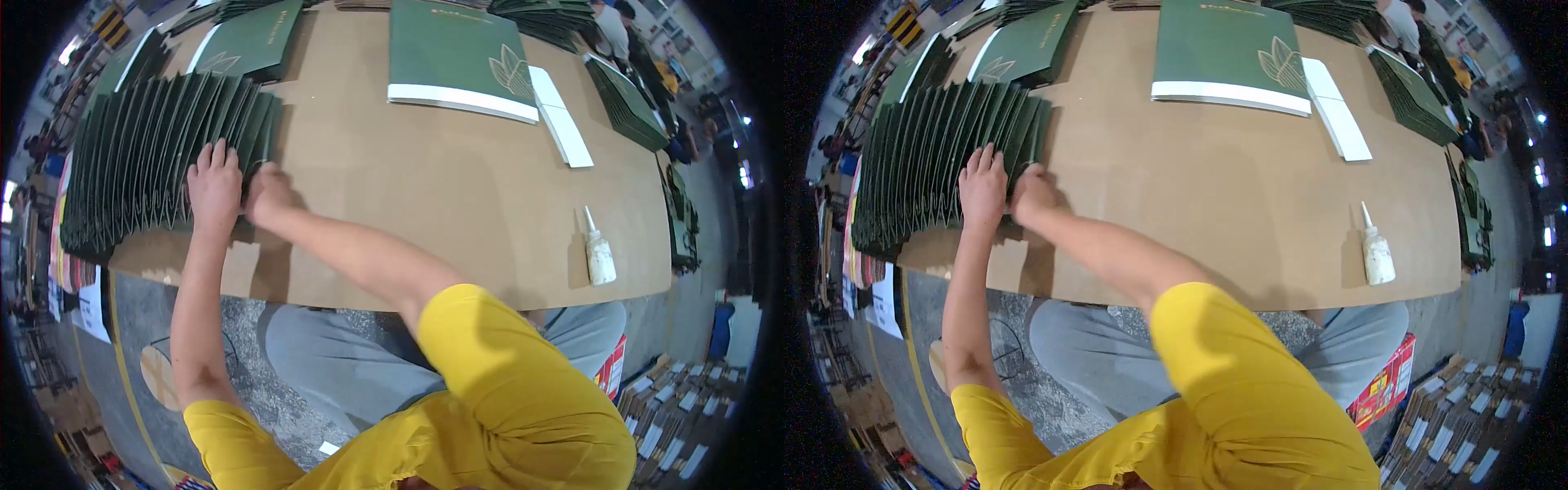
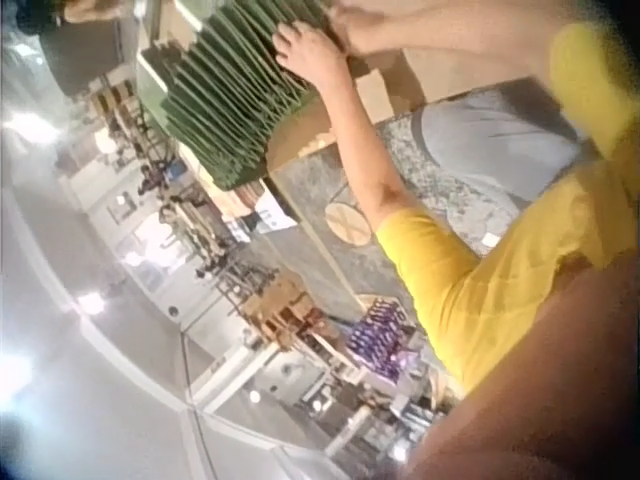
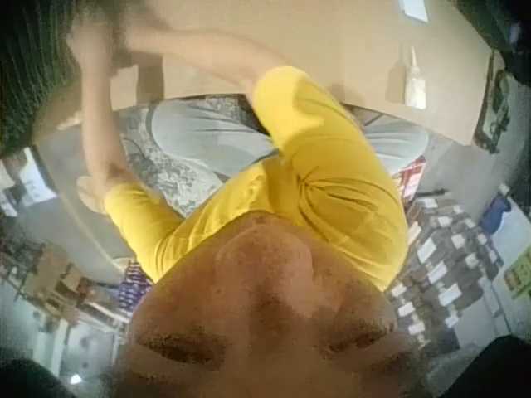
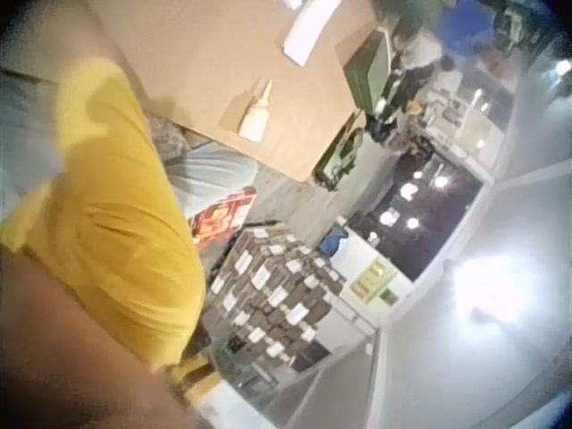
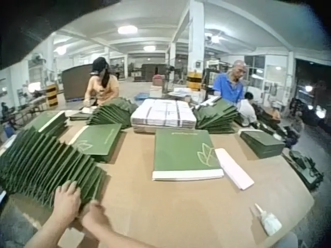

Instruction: Folding and gluing the bottom flaps of green paper shopping bags.

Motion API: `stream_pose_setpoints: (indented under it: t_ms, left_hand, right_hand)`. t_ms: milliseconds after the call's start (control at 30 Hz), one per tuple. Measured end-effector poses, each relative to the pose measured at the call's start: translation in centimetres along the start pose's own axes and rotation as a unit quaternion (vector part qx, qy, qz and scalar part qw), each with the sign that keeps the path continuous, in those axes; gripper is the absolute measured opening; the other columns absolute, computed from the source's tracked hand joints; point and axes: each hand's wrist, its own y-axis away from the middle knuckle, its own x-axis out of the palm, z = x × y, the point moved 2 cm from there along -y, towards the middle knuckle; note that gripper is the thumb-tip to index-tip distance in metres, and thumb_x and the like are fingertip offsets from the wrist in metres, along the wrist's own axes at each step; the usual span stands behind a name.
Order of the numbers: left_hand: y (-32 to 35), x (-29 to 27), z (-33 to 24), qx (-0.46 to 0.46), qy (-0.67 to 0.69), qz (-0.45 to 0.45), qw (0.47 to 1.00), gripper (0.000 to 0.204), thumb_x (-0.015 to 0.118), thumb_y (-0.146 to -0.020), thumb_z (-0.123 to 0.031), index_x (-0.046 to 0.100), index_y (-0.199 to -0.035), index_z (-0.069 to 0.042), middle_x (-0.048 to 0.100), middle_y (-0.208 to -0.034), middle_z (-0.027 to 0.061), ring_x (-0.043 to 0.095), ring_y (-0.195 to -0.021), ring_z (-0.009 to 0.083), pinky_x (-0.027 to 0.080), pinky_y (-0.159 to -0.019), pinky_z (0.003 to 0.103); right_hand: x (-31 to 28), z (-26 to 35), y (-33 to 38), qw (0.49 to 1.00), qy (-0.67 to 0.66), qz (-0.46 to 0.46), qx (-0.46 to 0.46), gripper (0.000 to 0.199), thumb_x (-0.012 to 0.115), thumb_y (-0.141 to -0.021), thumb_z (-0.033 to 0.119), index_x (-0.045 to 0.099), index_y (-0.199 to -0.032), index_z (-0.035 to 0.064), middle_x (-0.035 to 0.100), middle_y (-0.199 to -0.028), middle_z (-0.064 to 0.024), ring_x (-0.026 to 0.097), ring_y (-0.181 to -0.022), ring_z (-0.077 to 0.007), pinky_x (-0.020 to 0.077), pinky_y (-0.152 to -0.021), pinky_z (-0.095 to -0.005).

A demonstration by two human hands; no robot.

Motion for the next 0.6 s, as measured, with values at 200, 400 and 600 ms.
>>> stream_pose_setpoints:
  t_ms: [200, 400, 600]
  left_hand:
    - [2.2, -1.4, -0.2, -0.025, 0.041, 0.009, 0.999, 0.041, 0.058, -0.084, -0.025, 0.055, -0.12, -0.006, 0.05, -0.13, 0.0124, 0.039, -0.125, 0.0312, 0.03, -0.1, 0.048]
    - [5.3, -3.7, -3.0, -0.016, 0.135, -0.031, 0.99, 0.045, 0.062, -0.082, -0.025, 0.054, -0.12, -0.004, 0.05, -0.127, 0.0141, 0.037, -0.126, 0.0336, 0.023, -0.105, 0.05]
    - [6.3, -6.6, -7.6, 0.027, 0.292, -0.001, 0.956, 0.035, 0.062, -0.081, -0.017, 0.057, -0.111, -0.001, 0.055, -0.119, 0.0156, 0.042, -0.12, 0.0352, 0.03, -0.101, 0.051]
  right_hand:
    - [-9.1, -5.0, -3.6, 0.979, 0.132, -0.066, -0.142, 0.066, 0.068, -0.072, 0.027, 0.041, -0.124, -0.003, 0.047, -0.124, -0.0235, 0.046, -0.116, -0.0362, 0.0392, -0.098, -0.0408]
    - [-33.2, -16.6, -5.7, 0.867, 0.404, -0.269, -0.11, 0.087, 0.053, -0.08, 0.058, 0.029, -0.138, -0.0033, 0.03, -0.143, -0.0196, 0.026, -0.134, -0.034, 0.0225, -0.108, -0.0464]
    - [-27.7, -20.0, 6.9, 0.837, 0.503, -0.125, -0.177, 0.079, 0.05, -0.079, 0.06, 0.042, -0.132, 0.0024, 0.04, -0.135, -0.0168, 0.039, -0.12, -0.0318, 0.033, -0.097, -0.0423]
